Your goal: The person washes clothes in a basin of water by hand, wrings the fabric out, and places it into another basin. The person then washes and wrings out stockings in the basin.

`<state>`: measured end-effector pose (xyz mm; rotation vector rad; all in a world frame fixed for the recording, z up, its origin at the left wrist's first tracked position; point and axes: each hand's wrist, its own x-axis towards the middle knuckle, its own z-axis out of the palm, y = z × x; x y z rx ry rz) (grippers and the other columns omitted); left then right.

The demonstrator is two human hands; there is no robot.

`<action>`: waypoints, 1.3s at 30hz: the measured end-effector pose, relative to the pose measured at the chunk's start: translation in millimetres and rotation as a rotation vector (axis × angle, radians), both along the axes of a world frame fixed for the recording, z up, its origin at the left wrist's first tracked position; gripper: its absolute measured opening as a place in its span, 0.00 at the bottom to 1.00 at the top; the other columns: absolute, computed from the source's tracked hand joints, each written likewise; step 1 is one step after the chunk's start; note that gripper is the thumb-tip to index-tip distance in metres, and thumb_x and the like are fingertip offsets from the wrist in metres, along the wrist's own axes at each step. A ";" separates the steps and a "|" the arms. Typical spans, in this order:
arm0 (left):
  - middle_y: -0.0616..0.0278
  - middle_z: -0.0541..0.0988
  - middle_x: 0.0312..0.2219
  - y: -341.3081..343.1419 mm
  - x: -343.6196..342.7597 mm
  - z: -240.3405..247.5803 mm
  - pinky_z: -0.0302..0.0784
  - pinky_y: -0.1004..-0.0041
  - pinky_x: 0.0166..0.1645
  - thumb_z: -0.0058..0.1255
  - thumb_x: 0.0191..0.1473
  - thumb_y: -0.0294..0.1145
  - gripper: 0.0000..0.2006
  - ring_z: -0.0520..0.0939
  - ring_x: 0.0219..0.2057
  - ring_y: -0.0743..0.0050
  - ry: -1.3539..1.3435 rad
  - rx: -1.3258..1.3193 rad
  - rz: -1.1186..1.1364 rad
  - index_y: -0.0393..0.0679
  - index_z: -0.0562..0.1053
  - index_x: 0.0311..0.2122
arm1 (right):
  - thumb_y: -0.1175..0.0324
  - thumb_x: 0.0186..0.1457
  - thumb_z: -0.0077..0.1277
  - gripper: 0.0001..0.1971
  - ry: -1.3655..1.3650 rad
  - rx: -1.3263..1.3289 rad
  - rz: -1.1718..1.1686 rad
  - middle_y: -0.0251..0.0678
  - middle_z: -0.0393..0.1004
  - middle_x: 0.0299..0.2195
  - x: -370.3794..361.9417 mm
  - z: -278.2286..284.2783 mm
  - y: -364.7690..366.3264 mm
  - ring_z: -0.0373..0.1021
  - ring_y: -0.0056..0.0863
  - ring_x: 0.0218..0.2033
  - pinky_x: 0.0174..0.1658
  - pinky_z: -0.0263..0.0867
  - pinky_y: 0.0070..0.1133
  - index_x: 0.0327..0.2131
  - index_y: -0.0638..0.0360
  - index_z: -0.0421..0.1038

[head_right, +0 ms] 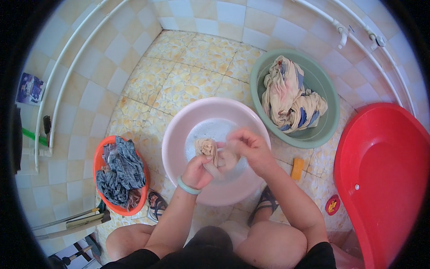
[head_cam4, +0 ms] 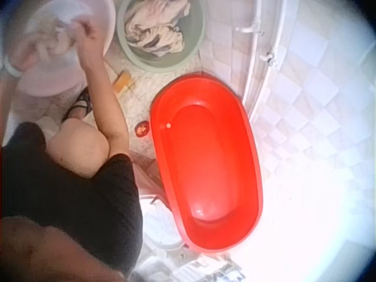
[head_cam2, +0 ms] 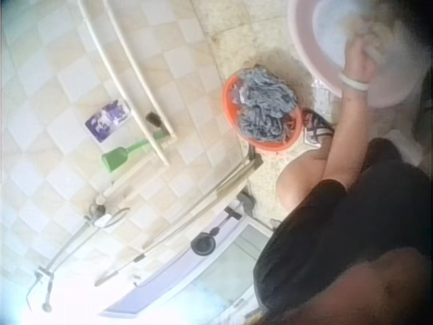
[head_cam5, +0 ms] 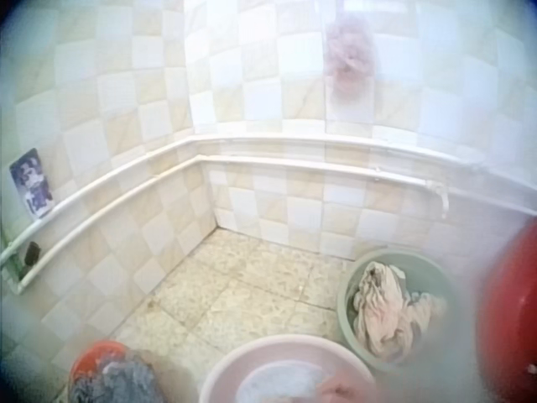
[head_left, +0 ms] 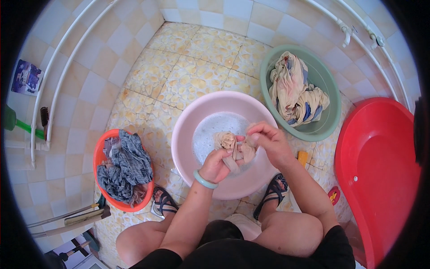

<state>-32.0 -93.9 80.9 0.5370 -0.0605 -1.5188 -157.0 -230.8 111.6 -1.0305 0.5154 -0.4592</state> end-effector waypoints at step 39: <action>0.59 0.72 0.37 -7.3 1.6 5.4 0.71 0.70 0.43 0.45 0.55 0.33 0.11 0.74 0.37 0.71 -0.010 0.160 0.296 0.39 0.67 0.41 | 0.72 0.47 0.54 0.07 0.187 0.016 0.258 0.26 0.67 0.29 -22.3 19.5 -12.8 0.62 0.13 0.31 0.34 0.59 0.15 0.30 0.57 0.66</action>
